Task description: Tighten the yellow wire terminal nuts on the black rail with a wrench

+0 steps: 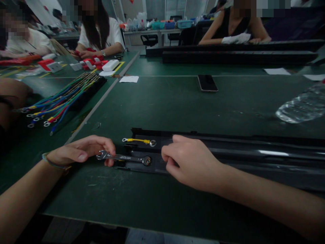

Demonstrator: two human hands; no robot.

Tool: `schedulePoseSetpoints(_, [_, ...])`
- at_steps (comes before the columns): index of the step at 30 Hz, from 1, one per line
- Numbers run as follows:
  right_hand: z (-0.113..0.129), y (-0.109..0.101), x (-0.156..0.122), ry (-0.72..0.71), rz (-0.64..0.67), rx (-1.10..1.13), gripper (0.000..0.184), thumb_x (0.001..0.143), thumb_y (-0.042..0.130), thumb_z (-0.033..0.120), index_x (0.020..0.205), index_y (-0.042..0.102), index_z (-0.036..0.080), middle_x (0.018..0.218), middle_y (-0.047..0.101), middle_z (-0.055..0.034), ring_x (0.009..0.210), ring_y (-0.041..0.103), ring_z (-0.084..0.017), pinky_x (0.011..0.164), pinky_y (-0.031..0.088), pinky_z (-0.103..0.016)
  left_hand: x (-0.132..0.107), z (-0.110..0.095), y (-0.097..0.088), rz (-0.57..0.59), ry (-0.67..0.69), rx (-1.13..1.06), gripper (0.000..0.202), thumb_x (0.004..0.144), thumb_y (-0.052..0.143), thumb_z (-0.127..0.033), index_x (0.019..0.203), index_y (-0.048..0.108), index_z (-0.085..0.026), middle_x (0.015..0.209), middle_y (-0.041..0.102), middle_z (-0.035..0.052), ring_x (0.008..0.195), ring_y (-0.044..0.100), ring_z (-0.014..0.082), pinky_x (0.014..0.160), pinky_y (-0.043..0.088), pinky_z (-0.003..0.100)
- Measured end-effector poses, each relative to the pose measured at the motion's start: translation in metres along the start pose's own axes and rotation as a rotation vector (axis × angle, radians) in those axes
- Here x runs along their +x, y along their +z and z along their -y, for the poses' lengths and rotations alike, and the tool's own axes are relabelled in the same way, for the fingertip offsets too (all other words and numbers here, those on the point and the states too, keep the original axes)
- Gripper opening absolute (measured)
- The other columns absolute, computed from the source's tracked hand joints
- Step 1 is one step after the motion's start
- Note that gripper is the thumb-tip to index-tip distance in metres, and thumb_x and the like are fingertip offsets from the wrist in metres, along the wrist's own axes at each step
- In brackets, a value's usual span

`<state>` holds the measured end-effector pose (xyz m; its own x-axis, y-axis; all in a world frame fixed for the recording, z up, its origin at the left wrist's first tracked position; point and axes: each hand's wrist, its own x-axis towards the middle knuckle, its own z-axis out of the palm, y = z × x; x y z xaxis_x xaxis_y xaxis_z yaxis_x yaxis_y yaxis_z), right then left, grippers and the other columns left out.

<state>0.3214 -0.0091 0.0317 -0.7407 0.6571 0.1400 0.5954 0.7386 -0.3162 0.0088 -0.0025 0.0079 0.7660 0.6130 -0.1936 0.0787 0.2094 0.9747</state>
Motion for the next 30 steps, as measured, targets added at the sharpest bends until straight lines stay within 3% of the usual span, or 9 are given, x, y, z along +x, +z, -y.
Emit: schedulePoseSetpoints(30, [0.0007,-0.0005,0.0003,0.008,0.016,-0.001,0.009,0.070,0.047,0.014,0.066,0.054,0.017,0.061,0.051,-0.0003,0.059,0.037,-0.012,0.048,0.022,-0.024,0.0044,-0.0098,0.0071,-0.031,-0.083,0.114,0.040,0.066,0.058,-0.036,0.100,0.055,-0.013,0.087,0.059,0.0088,0.078,0.053,0.0221,0.069,0.043,0.030])
